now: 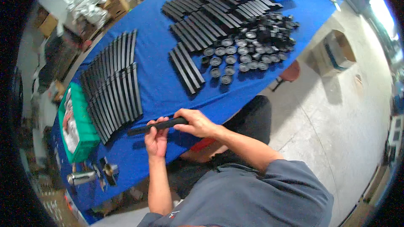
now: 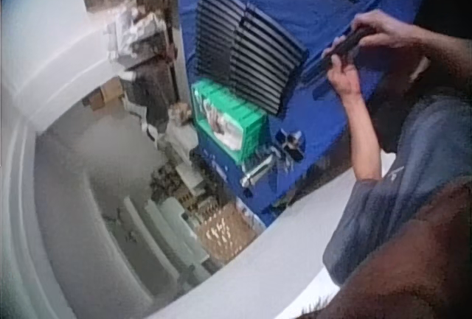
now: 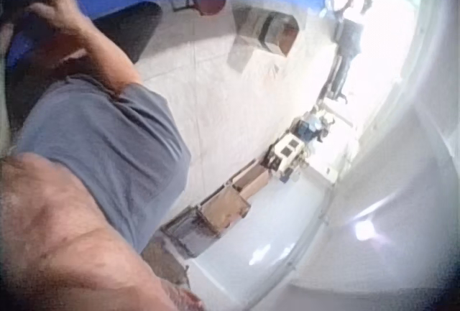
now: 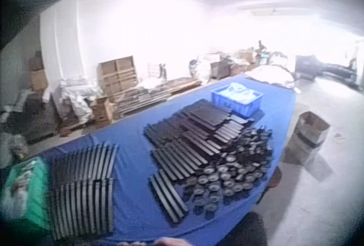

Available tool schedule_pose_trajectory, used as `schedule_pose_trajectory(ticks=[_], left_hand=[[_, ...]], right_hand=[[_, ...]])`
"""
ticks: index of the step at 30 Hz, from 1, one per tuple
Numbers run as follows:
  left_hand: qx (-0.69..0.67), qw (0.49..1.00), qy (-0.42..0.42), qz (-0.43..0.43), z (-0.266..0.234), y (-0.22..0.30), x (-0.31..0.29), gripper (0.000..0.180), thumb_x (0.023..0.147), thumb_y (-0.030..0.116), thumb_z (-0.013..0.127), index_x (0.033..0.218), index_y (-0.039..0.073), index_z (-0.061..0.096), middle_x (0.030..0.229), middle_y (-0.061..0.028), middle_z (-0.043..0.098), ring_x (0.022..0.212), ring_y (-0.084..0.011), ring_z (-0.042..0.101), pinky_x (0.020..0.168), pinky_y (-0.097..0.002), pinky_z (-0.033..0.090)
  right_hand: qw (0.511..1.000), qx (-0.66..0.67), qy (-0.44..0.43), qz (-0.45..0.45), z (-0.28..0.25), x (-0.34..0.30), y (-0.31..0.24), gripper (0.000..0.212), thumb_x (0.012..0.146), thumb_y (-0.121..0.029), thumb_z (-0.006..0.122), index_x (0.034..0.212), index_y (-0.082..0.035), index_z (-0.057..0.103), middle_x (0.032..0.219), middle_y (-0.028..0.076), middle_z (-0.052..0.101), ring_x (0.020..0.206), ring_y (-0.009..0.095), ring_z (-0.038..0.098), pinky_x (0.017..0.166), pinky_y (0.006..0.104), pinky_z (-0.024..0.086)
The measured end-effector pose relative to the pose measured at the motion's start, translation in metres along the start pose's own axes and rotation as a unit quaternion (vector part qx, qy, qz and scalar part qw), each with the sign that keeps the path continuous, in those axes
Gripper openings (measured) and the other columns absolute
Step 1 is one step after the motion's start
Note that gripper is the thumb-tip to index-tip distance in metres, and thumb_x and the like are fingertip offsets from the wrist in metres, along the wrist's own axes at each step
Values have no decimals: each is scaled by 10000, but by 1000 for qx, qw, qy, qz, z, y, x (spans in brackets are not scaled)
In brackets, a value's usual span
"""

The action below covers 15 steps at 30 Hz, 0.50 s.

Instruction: The person assembles black plastic irrigation tubes and caps into units by hand on a table.

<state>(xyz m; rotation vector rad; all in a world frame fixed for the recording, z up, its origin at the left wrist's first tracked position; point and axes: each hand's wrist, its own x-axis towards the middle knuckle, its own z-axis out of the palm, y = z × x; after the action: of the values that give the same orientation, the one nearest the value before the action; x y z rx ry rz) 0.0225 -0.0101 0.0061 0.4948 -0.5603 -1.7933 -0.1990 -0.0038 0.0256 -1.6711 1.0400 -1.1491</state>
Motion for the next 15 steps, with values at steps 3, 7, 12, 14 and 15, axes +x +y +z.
schedule_pose_trajectory(ticks=[3,7,12,14,15], left_hand=[[13,1000,26,-4,0,-5,1,241,903,109,670,1127,65,592,1203,-226,633,1196,-392,573,1042,-533,467],[-8,999,38,-14,6,-8,-2,221,916,77,646,1130,67,589,1217,-222,627,1216,-379,565,1021,-503,498],[-1,1000,17,-4,3,-10,-2,194,952,92,598,1145,67,585,1233,-216,621,1232,-368,557,1016,-495,509],[12,1000,20,-5,8,-4,-4,200,955,107,599,1149,63,584,1238,-218,618,1225,-357,565,1018,-490,508],[14,1000,22,-17,10,-1,-6,206,957,121,601,1154,60,583,1243,-220,614,1217,-346,573,1020,-486,508]], right_hand=[[999,-13,2,38,-2,-1,-7,321,857,-234,723,1068,-22,606,859,157,622,774,297,621,683,391,483],[999,-15,7,48,-4,-5,-7,322,851,-225,732,1063,-18,608,789,128,598,704,247,592,643,362,473],[999,-31,12,41,-3,-5,-6,326,837,-205,744,1055,-9,601,766,115,598,672,223,585,604,343,462],[999,-26,1,32,-3,-4,-8,312,841,-190,741,1047,-4,599,754,96,603,659,192,586,593,326,462],[997,46,10,66,-1,-4,-7,287,849,-170,732,1037,-1,598,745,69,607,652,152,581,585,300,464]])
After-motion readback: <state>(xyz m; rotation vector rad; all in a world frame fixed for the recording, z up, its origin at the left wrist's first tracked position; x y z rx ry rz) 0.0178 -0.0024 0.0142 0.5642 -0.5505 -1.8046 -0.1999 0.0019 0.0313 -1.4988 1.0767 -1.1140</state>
